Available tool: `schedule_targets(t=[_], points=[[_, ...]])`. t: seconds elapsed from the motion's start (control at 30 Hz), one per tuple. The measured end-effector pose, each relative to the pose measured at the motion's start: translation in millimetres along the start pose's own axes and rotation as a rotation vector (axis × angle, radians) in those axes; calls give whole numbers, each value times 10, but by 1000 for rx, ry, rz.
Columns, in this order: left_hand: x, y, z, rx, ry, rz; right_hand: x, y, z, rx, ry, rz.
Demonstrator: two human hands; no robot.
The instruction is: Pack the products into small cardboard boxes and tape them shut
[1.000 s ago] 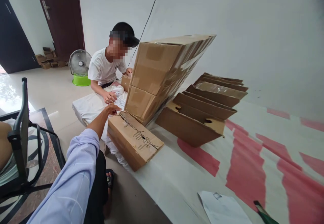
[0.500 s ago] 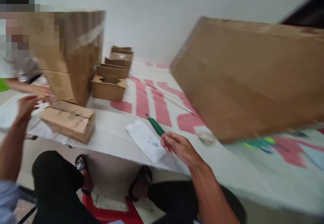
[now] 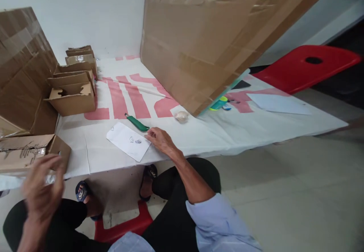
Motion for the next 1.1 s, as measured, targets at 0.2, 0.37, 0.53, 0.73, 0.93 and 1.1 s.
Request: schedule_targets(t=[0.2, 0.37, 0.53, 0.73, 0.93, 1.1], points=[[-784, -1464, -333, 360, -309, 136, 168, -80, 251, -46, 40, -291], [-830, -2117, -559, 590, -323, 312, 101, -87, 344, -25, -11, -288], [-801, -2301, -681, 674, -329, 367, -219, 184, 235, -212, -133, -43], [-919, -2533, -632, 743, -385, 348, -294, 510, -10, -418, -79, 381], [-1113, -2862, -495, 807, -443, 308, -108, 617, -120, -386, -30, 474], [-1304, -3130, -337, 844, -492, 241, 216, 391, -94, -249, 133, 440]])
Point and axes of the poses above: each hand's wrist, its own z-axis towards the middle knuckle, its own y-axis out of the back of the hand, x = y × z, the point moved 8 cm from there along z, towards the middle knuckle, and after that the axes turned 9 degrees about y, right-handed, at the moved point
